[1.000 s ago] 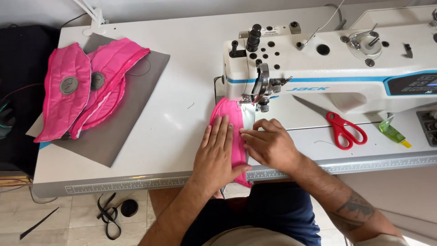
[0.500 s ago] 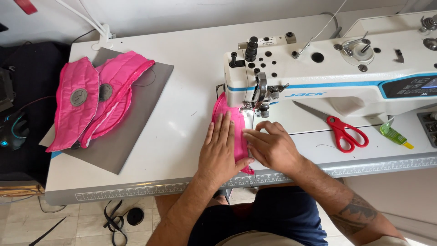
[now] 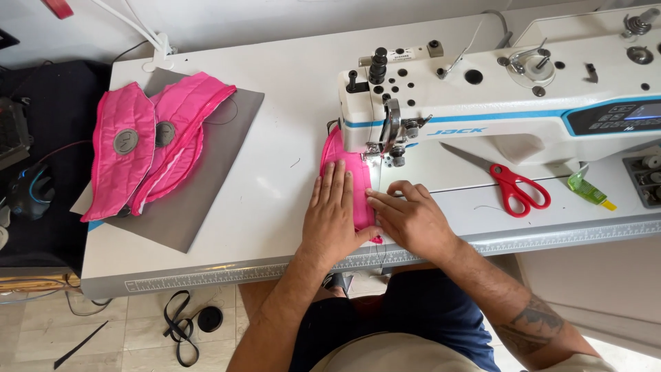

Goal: Trimming fabric with scissors and aligning components for sewing at a sewing station.

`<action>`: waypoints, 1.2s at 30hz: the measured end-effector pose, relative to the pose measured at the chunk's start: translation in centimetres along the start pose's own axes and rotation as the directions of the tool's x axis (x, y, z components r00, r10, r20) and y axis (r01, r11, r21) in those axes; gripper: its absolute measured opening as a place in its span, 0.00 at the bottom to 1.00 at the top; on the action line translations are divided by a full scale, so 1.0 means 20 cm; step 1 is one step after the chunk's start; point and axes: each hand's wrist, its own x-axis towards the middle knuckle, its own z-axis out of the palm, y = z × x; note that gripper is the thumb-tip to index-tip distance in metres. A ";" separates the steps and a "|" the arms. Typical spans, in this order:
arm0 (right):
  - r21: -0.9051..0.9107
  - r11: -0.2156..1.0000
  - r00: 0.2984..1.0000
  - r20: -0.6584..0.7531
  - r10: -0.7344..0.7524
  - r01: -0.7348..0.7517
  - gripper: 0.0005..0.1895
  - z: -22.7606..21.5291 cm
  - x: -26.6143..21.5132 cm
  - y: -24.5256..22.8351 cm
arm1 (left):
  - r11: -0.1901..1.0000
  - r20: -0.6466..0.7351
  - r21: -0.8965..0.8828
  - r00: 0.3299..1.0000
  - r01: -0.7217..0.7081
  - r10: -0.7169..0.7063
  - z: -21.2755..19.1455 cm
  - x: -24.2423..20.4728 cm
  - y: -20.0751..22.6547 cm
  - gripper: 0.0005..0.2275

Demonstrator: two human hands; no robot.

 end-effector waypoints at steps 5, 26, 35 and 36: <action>-0.011 0.997 0.997 -0.002 0.073 -0.073 0.17 0.03 0.00 0.01 | 1.000 -0.031 0.007 0.999 -0.009 0.010 0.02 0.05 -0.03 0.56; -0.006 0.994 0.989 -0.096 -0.110 0.109 0.14 -0.04 -0.10 -0.10 | 0.980 -0.100 -0.049 0.977 -0.193 0.187 0.00 -0.26 0.06 0.47; 0.028 0.994 0.989 -0.106 -0.101 0.105 0.09 -0.12 -0.07 -0.10 | 0.963 -0.352 -0.129 0.919 -0.235 0.177 0.07 -0.20 0.07 0.43; 0.070 0.996 0.996 -0.072 -0.057 0.062 0.08 -0.14 -0.05 -0.15 | 0.978 -0.338 -0.029 0.923 -0.207 0.186 0.05 -0.23 0.06 0.45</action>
